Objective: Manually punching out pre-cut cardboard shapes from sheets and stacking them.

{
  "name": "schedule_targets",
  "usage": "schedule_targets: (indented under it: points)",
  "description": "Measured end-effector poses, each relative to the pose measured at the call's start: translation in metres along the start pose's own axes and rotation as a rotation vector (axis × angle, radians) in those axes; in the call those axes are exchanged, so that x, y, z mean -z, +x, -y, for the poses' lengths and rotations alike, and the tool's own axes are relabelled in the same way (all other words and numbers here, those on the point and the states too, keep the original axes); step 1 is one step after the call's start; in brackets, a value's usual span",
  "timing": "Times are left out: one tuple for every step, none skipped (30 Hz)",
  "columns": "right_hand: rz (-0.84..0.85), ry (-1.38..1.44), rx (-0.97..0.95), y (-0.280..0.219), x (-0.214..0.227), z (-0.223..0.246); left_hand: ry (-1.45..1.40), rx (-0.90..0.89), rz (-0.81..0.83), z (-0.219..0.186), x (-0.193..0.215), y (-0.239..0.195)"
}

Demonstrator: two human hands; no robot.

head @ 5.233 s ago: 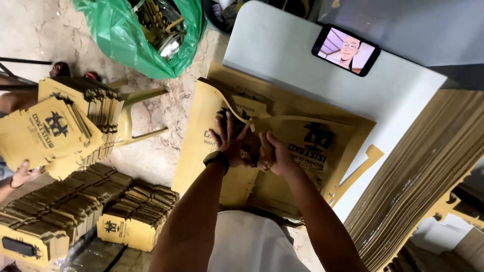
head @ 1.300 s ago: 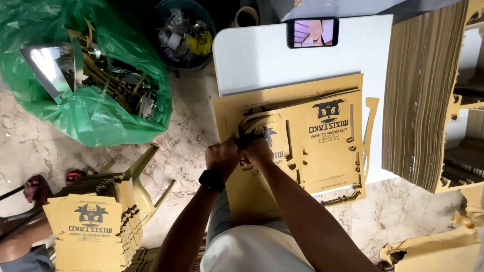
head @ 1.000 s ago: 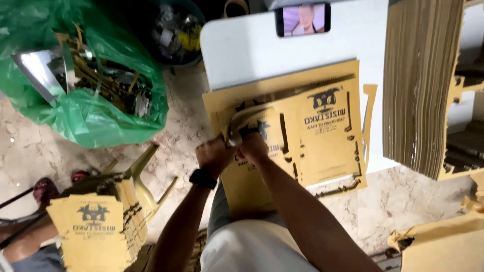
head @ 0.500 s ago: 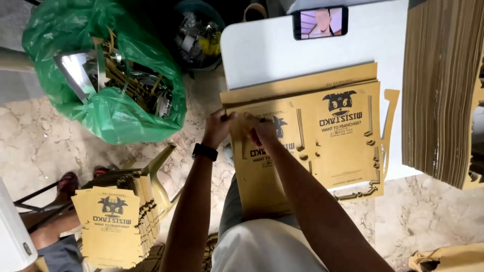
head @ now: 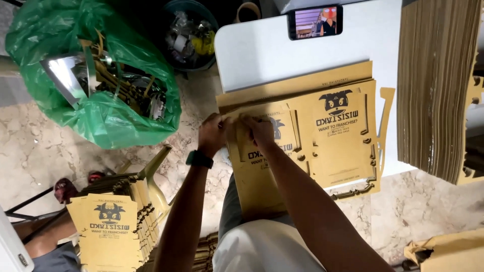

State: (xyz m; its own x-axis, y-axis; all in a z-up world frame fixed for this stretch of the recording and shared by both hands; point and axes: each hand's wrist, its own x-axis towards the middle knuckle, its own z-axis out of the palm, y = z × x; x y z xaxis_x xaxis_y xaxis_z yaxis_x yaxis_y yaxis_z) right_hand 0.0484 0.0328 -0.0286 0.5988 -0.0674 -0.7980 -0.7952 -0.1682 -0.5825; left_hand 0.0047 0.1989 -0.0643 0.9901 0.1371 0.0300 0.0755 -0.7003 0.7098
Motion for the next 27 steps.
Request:
schedule_targets:
  points:
    - [0.009,-0.016,-0.011,-0.005,0.000,0.002,-0.138,0.172,0.112,-0.011,0.011,0.010]
    - [0.015,-0.033,-0.016,-0.009,0.001,0.008,-0.280,0.339,0.220,-0.022,0.021,0.023]
    - [0.015,-0.031,-0.005,-0.007,-0.004,0.008,-0.279,0.330,0.212,-0.026,0.031,0.038]
    - [-0.003,-0.029,-0.064,-0.006,-0.005,0.004,-0.270,0.420,0.369,-0.032,0.038,0.050]
    - [-0.021,-0.026,-0.123,-0.004,-0.005,0.000,-0.257,0.509,0.526,-0.037,0.044,0.063]
    - [-0.026,-0.024,-0.126,0.004,-0.004,-0.009,-0.258,0.507,0.533,-0.044,0.044,0.071]
    - [-0.014,-0.045,-0.129,0.012,-0.002,-0.018,-0.086,0.450,0.676,-0.051,0.043,0.079]
    - [0.004,-0.065,-0.131,0.021,-0.004,-0.026,0.093,0.392,0.812,-0.057,0.045,0.088]
    - [0.005,-0.062,-0.134,0.021,-0.005,-0.029,0.096,0.393,0.815,-0.047,0.033,0.088]
    - [-0.003,-0.059,-0.142,0.021,-0.005,-0.029,0.186,0.296,0.845,-0.038,0.019,0.091]
    - [-0.011,-0.057,-0.149,0.022,-0.005,-0.030,0.276,0.198,0.872,-0.029,0.006,0.094]
    - [-0.011,-0.052,-0.149,0.013,-0.003,-0.017,0.279,0.195,0.873,-0.029,0.004,0.093]
    - [-0.007,-0.047,-0.142,0.004,-0.002,-0.003,0.326,0.126,0.863,-0.029,0.003,0.093]
    - [-0.001,-0.043,-0.140,-0.007,-0.001,0.008,0.370,0.062,0.855,-0.029,0.003,0.089]
    - [0.001,-0.042,-0.144,-0.011,-0.002,0.009,0.372,0.064,0.859,-0.037,0.012,0.084]
    - [-0.001,-0.041,-0.135,-0.013,-0.003,0.012,0.299,0.100,0.829,-0.046,0.021,0.082]
    - [-0.003,-0.040,-0.127,-0.016,-0.003,0.016,0.226,0.134,0.798,-0.055,0.029,0.080]
    - [-0.003,-0.039,-0.127,-0.011,-0.003,0.013,0.227,0.135,0.798,-0.045,0.019,0.075]
    - [-0.006,-0.036,-0.132,-0.007,-0.003,0.009,0.219,0.144,0.751,-0.035,0.010,0.070]
    - [-0.013,-0.034,-0.139,-0.002,-0.002,0.005,0.208,0.152,0.706,-0.025,-0.002,0.064]
    - [-0.016,-0.034,-0.140,-0.003,-0.002,0.004,0.207,0.151,0.708,-0.029,0.003,0.063]
    - [-0.016,-0.042,-0.137,-0.003,-0.002,0.004,0.213,0.117,0.663,-0.033,0.008,0.061]
    - [-0.016,-0.049,-0.134,-0.003,-0.003,0.005,0.219,0.083,0.619,-0.037,0.014,0.058]
    - [-0.014,-0.050,-0.132,0.001,-0.003,0.000,0.219,0.084,0.616,-0.038,0.015,0.057]
    - [-0.008,-0.047,-0.116,0.006,-0.003,-0.005,0.244,0.042,0.571,-0.039,0.017,0.055]
    - [-0.005,-0.044,-0.107,0.008,-0.002,-0.013,0.266,0.000,0.534,-0.040,0.018,0.050]
    - [-0.006,-0.044,-0.113,0.005,-0.002,-0.009,0.265,0.002,0.538,-0.042,0.019,0.048]
